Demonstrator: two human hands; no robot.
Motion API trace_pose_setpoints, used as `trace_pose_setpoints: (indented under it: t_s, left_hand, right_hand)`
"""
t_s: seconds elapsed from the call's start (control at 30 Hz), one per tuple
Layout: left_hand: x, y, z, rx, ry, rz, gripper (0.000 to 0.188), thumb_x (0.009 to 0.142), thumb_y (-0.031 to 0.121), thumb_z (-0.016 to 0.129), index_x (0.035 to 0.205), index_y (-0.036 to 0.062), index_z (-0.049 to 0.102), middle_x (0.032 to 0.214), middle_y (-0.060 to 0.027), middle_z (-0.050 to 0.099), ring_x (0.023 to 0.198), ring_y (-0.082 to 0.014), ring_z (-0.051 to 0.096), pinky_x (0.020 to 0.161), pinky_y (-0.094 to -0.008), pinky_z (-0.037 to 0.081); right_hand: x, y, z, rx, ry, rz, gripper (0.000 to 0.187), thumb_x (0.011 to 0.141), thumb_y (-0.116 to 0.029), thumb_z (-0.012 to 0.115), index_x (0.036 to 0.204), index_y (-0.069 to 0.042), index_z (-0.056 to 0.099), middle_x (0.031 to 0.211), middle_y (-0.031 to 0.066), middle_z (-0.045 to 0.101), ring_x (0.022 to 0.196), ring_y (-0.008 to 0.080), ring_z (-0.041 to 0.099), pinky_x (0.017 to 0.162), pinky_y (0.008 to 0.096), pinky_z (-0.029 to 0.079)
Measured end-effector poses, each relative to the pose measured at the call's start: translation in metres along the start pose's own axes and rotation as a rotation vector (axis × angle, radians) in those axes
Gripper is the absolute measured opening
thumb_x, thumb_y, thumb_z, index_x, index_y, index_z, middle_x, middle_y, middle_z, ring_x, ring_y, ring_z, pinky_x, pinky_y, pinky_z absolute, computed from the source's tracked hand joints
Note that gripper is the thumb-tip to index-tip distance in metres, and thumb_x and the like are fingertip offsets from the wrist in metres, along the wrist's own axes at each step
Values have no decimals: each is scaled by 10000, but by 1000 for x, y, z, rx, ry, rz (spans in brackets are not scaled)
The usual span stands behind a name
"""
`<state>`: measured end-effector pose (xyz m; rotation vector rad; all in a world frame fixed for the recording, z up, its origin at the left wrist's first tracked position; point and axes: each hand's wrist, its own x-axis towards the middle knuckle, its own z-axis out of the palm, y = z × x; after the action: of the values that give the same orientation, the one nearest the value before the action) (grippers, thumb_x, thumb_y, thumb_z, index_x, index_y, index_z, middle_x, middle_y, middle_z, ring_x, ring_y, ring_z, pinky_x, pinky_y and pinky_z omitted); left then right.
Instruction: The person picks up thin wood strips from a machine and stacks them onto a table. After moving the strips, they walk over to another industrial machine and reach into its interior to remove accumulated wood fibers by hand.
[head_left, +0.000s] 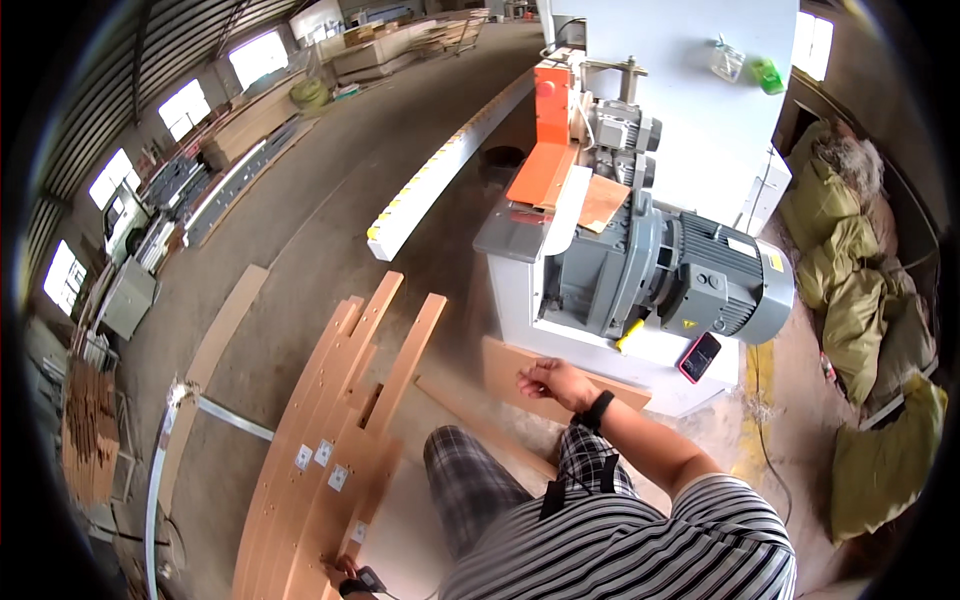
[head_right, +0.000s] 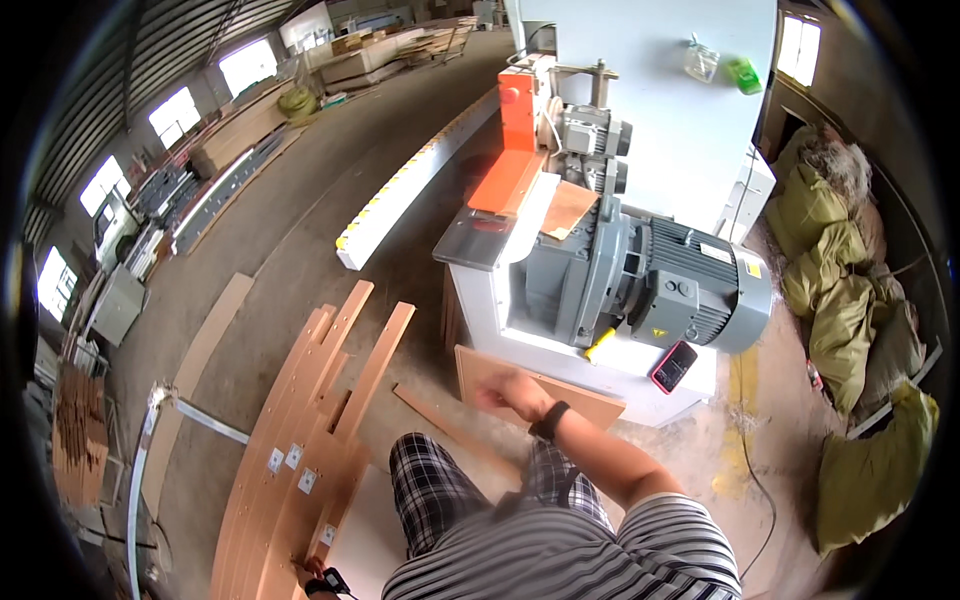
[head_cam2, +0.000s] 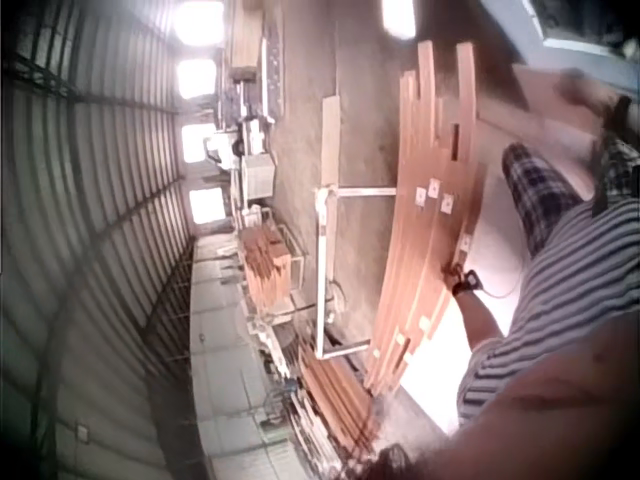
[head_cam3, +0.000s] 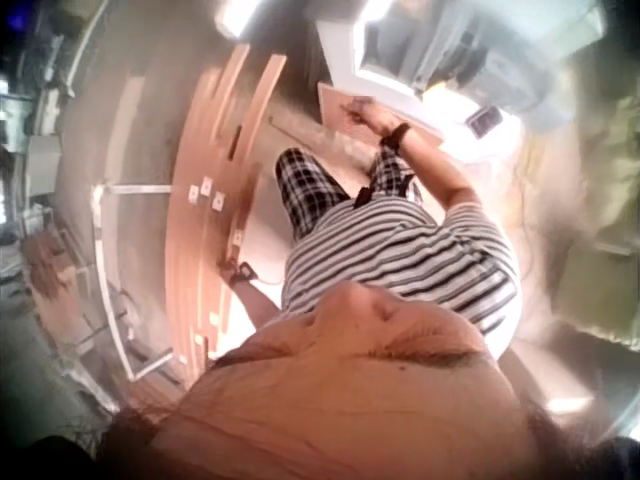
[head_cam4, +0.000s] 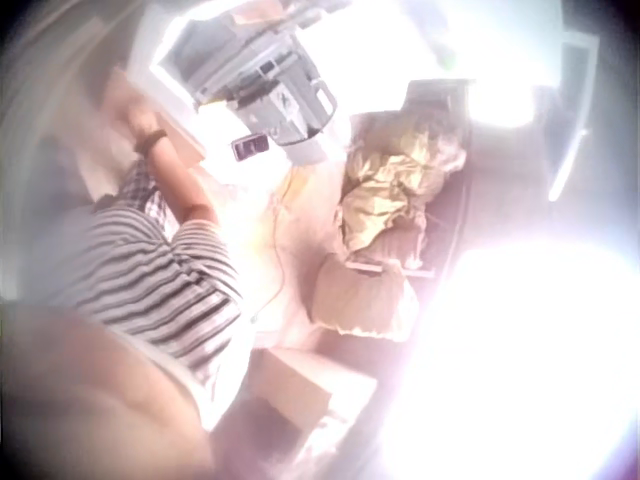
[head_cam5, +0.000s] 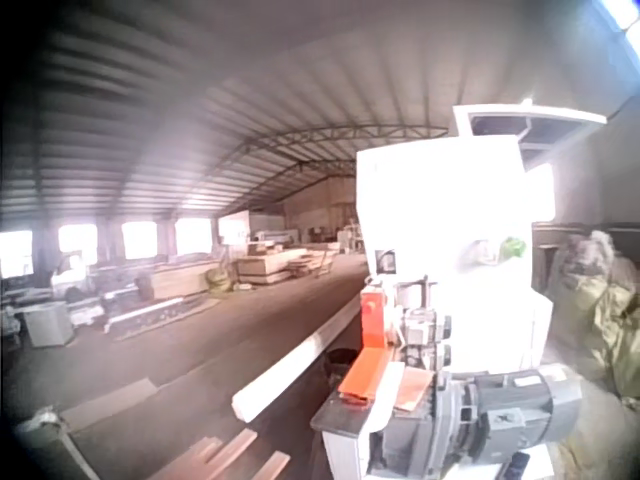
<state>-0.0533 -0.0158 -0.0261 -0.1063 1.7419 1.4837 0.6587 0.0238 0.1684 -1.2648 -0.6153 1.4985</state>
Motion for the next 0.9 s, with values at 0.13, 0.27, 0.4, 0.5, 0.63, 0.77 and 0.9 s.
trace_pose_setpoints:
  t_s: [0.13, 0.27, 0.4, 0.5, 0.63, 0.77, 0.9]
  left_hand:
    - [-28, -25, 7, 155, 3, -86, 338, 929, 460, 467, 1023, 154, 577, 642, -23, 546, 448, -105, 440, 401, -224, 338]
    - [-24, -58, -15, 3, -200, -51, 285, 922, 439, 472, 985, 180, 571, 657, -7, 521, 485, -96, 429, 434, -222, 340]
    - [-25, -83, -15, -127, -231, -23, 120, 902, 350, 482, 905, 240, 530, 707, 30, 463, 598, -98, 403, 525, -233, 342]
    - [-62, -76, 4, -11, -360, 76, 109, 898, 305, 499, 962, 218, 509, 804, 13, 493, 666, -122, 426, 573, -268, 373]
    - [-188, -38, 60, 218, -360, 162, 426, 914, 162, 537, 1322, 85, 444, 1228, -195, 544, 1091, -345, 544, 867, -410, 510]
    - [-192, -36, 72, 271, -473, 276, 287, 884, 247, 542, 1148, 164, 468, 1006, -38, 504, 831, -162, 506, 737, -309, 432]
    - [-244, -26, 116, 494, -646, 467, 279, 927, 265, 494, 1169, 126, 473, 984, -53, 530, 865, -183, 541, 756, -341, 457]
  right_hand:
    - [16, -35, -23, 33, 93, -181, 184, 960, -178, 531, 994, -17, 612, 877, 52, 649, 748, 111, 612, 694, 234, 516]
    - [55, -64, -44, -25, 157, -458, 291, 944, -247, 548, 1022, 30, 589, 894, 88, 645, 821, 170, 628, 744, 276, 517]
    - [62, -110, -37, 185, 275, -393, 432, 914, -354, 573, 1025, 63, 605, 925, 149, 644, 825, 217, 641, 755, 307, 524]
    - [54, -134, -32, 309, 300, -230, 359, 920, -304, 589, 1008, 44, 584, 911, 121, 641, 828, 213, 649, 767, 331, 551]
    - [46, -145, -18, 238, 268, -214, 304, 889, -257, 634, 930, 44, 619, 817, 110, 643, 752, 203, 663, 707, 310, 560]
    - [47, -137, 15, 186, 249, -307, 211, 857, -177, 677, 867, 28, 628, 746, 88, 621, 682, 173, 641, 630, 285, 555]
    - [20, -121, 16, 81, 240, -220, 203, 859, -196, 682, 828, -5, 624, 692, 77, 645, 569, 123, 611, 536, 232, 518]
